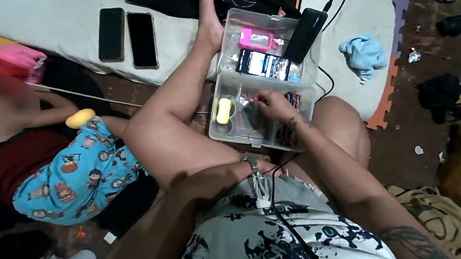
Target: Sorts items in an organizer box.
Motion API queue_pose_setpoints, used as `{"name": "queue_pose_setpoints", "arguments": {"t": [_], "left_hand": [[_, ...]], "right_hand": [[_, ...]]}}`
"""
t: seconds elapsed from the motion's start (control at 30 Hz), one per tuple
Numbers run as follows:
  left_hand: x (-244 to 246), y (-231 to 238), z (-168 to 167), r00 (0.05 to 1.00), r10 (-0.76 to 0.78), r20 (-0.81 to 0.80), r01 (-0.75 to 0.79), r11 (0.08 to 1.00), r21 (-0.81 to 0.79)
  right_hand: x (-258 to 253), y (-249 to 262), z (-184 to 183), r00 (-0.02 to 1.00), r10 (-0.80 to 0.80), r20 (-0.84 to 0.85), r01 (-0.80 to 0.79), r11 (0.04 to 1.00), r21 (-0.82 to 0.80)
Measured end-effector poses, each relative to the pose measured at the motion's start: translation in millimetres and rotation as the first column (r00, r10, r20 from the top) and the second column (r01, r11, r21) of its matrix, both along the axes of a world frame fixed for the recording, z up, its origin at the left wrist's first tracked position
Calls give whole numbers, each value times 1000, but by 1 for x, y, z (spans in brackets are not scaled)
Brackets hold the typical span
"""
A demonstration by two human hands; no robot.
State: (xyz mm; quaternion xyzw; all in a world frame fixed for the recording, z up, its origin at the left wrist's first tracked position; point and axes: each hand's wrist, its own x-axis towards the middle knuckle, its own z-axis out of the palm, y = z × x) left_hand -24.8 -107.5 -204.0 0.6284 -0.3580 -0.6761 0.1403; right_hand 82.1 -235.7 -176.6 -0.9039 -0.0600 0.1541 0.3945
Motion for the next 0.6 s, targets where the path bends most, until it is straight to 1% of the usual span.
{"name": "queue_pose_setpoints", "arguments": {"t": [0.1,0.17,0.23,0.3,0.37,0.4,0.47,0.53,0.6], "left_hand": [[-2,-1,-10,1000,-8,-14,8,999,-35],[-1,-1,-4,1000,-15,-7,15,999,-42],[-1,-2,-1,1000,-30,-8,30,999,-29],[0,-3,3,999,-42,-9,42,999,-15],[0,-2,3,999,-36,2,36,999,-7],[0,-2,2,999,-34,11,34,999,-15],[0,-1,0,1000,-7,1,7,1000,-12],[-1,1,-7,999,44,-30,-44,999,4],[-2,0,-15,999,39,-33,-40,999,-29]], "right_hand": [[-1,-9,6,998,-24,62,23,1000,19],[-2,-12,14,996,-77,33,74,993,87],[-5,-12,18,988,-145,-45,152,964,216],[-9,-10,18,966,-202,-162,247,904,349],[-12,-8,16,929,-244,-278,347,837,422],[-13,-8,15,913,-261,-312,381,818,431],[-15,-7,12,898,-295,-326,415,814,406],[-13,-7,11,896,-310,-317,415,838,355],[-12,-7,7,915,-295,-276,371,884,285]]}}
